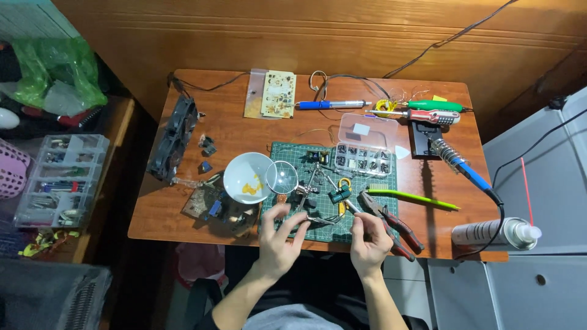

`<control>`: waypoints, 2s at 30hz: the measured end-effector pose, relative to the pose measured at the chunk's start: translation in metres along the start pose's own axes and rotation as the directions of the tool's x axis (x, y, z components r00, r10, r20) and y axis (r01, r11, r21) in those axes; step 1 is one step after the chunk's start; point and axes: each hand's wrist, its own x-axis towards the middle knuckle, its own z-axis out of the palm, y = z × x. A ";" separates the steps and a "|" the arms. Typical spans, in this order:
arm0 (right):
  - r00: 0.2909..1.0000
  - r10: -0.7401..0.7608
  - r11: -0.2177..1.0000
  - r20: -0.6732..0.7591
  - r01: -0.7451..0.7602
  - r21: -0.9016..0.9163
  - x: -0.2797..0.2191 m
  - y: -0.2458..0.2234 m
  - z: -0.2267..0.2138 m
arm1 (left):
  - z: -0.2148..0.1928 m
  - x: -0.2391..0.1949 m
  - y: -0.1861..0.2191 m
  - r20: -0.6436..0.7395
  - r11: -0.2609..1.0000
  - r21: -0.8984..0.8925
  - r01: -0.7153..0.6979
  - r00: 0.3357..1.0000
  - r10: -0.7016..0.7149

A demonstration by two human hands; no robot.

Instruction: Soldering electronic components and wires onto a circuit board at a workbench.

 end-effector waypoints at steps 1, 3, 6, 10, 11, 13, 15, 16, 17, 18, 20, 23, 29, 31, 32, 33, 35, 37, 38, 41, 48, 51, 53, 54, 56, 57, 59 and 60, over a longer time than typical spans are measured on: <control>1.000 0.001 1.000 -0.003 -0.001 0.001 -0.001 0.001 0.000 | -0.001 -0.005 0.001 0.002 1.000 0.000 -0.002 1.000 0.002; 1.000 -0.015 1.000 0.003 0.015 0.007 -0.002 0.003 -0.001 | -0.002 -0.014 0.004 0.015 1.000 0.022 -0.018 1.000 0.018; 0.999 -0.026 0.999 -0.027 0.027 0.021 -0.004 0.008 -0.002 | 0.003 -0.020 0.003 0.111 0.995 0.080 -0.050 0.993 0.041; 0.986 -0.072 0.997 -0.152 0.076 0.019 -0.006 0.005 -0.003 | 0.007 -0.028 0.004 0.094 0.975 0.216 -0.059 0.995 0.039; 0.986 -0.103 0.994 -0.131 0.097 -0.055 -0.007 0.005 -0.006 | 0.008 -0.031 0.002 0.108 0.964 0.259 -0.057 0.994 0.030; 0.984 -0.141 0.984 -0.107 0.128 -0.122 -0.002 -0.009 -0.010 | 0.012 -0.032 -0.005 0.113 0.951 0.305 -0.057 0.993 0.023; 0.979 -0.152 0.910 0.137 0.193 -0.368 0.003 -0.035 -0.015 | 0.014 -0.034 -0.011 0.111 0.943 0.328 -0.057 0.994 0.022; 0.979 -0.152 0.909 0.136 0.193 -0.370 0.000 -0.034 -0.016 | 0.013 -0.033 -0.011 0.111 0.944 0.326 -0.058 0.994 0.022; 0.969 -0.180 0.862 0.167 0.238 -0.447 -0.003 -0.033 -0.016 | 0.013 -0.031 -0.011 0.100 0.945 0.322 -0.063 0.994 0.032; 0.958 -0.205 0.808 0.202 0.282 -0.518 -0.006 -0.031 -0.017 | 0.013 -0.030 -0.010 0.089 0.945 0.320 -0.066 0.995 0.039; 0.955 -0.185 0.762 0.230 0.287 -0.580 -0.007 -0.023 -0.018 | 0.014 -0.027 -0.011 0.084 0.945 0.318 -0.071 0.995 0.047; 0.953 -0.159 0.708 0.258 0.292 -0.643 -0.003 -0.017 -0.017 | 0.012 -0.024 -0.009 0.070 0.949 0.306 -0.075 0.996 0.056; 0.944 -0.217 0.722 0.247 0.326 -0.611 0.003 -0.023 -0.019 | 0.006 -0.024 -0.014 0.042 0.958 0.281 -0.063 0.998 0.054; 0.939 -0.241 0.739 0.246 0.341 -0.581 0.004 -0.026 -0.020 | 0.006 -0.026 -0.016 0.047 0.957 0.283 -0.057 0.998 0.046; 0.936 -0.249 0.739 0.250 0.350 -0.576 0.004 -0.025 -0.022 | 0.007 -0.026 -0.016 0.048 0.957 0.286 -0.056 0.998 0.044; 0.933 -0.257 0.738 0.254 0.359 -0.571 0.005 -0.025 -0.023 | 0.007 -0.027 -0.017 0.050 0.956 0.288 -0.056 0.998 0.043; 0.934 -0.255 0.737 0.249 0.354 -0.575 0.006 -0.025 -0.026 | 0.006 -0.024 -0.016 0.039 0.967 0.252 -0.047 0.998 0.039; 0.936 -0.252 0.736 0.245 0.350 -0.579 0.006 -0.019 -0.028 | 0.005 -0.023 -0.015 0.029 0.976 0.215 -0.038 0.999 0.033; 0.942 -0.176 0.755 0.286 0.316 -0.575 0.005 -0.013 -0.030 | 0.005 -0.023 -0.016 0.027 0.973 0.224 -0.045 0.999 0.039; 0.941 -0.057 0.778 0.333 0.251 -0.576 0.006 -0.007 -0.031 | 0.005 -0.022 -0.016 0.022 0.969 0.242 -0.059 0.998 0.055; 0.907 -0.289 0.846 0.306 0.392 -0.362 0.005 -0.021 -0.023 | 0.006 -0.020 -0.016 0.015 0.968 0.245 -0.060 0.998 0.058; 0.887 -0.395 0.849 0.239 0.452 -0.273 0.008 -0.024 -0.019 | 0.007 -0.022 -0.017 0.036 0.966 0.250 -0.059 0.998 0.051; 0.893 -0.397 0.861 0.212 0.443 -0.251 0.007 -0.025 -0.019 | 0.007 -0.022 -0.017 0.029 0.970 0.237 -0.062 0.998 0.057; 0.899 -0.397 0.872 0.184 0.432 -0.228 0.007 -0.025 -0.018 | 0.007 -0.022 -0.017 0.023 0.972 0.225 -0.066 0.998 0.062; 0.910 -0.376 0.887 0.174 0.408 -0.218 0.003 -0.017 -0.019 | 0.006 -0.022 -0.017 0.012 0.976 0.206 -0.072 0.997 0.071; 0.921 -0.354 0.900 0.165 0.383 -0.207 0.002 -0.013 -0.020 | 0.005 -0.022 -0.017 0.002 0.979 0.188 -0.079 0.997 0.079; 0.933 -0.322 0.913 0.160 0.351 -0.207 0.000 -0.014 -0.018 | 0.004 -0.022 -0.017 -0.007 0.983 0.153 -0.100 0.995 0.102; 0.944 -0.291 0.925 0.155 0.319 -0.207 0.000 -0.015 -0.018 | 0.004 -0.022 -0.017 -0.017 0.986 0.119 -0.120 0.992 0.123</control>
